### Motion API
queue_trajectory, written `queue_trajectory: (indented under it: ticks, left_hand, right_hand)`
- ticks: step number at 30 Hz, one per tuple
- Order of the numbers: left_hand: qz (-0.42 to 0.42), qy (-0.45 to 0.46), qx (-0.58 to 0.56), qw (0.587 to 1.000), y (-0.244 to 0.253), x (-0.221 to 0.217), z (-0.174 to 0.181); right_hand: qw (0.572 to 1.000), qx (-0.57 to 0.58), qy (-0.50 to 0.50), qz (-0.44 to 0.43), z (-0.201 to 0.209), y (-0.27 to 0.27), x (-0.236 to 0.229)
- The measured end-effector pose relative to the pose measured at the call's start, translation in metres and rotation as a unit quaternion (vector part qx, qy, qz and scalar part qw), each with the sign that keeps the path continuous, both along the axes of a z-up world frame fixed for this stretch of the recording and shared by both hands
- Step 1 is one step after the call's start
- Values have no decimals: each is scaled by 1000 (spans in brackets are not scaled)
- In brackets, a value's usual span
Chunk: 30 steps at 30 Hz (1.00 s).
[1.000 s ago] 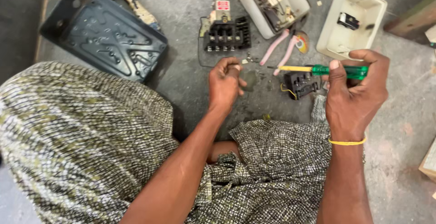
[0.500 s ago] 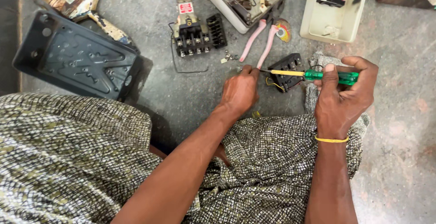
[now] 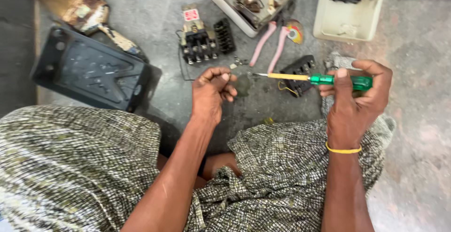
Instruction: The person repairs an electrical component while sitting on the floor. They use a screwdriver to tighten screws on terminals, handling wires and small metal parts.
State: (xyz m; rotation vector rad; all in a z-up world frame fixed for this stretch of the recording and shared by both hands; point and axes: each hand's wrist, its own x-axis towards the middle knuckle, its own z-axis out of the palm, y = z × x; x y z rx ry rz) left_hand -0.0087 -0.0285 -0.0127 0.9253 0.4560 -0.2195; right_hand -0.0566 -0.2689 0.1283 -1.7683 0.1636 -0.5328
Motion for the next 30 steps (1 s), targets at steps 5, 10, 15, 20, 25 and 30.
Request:
queue_trajectory:
  ticks: [5, 10, 15, 20, 25, 30]
  left_hand:
    - [10, -22, -192, 981, 2, -10, 7]
    - [-8, -39, -220, 975, 2, -8, 12]
    - [-4, -41, -233, 972, 3, -9, 12]
    - [-5, -50, -239, 970, 2, -8, 12]
    - [-5, -45, -214, 976, 1, -8, 12]
    - [-4, -54, -164, 985, 3, -7, 20]
  right_hand:
    - [997, 56, -12, 43, 3, 21, -6]
    - [995, 96, -17, 34, 1, 23, -6]
    - [991, 126, -20, 44, 2, 22, -5]
    - [992, 112, -12, 51, 0, 21, -6]
    - [994, 96, -9, 49, -3, 20, -5]
    - [997, 55, -21, 58, -4, 20, -6]
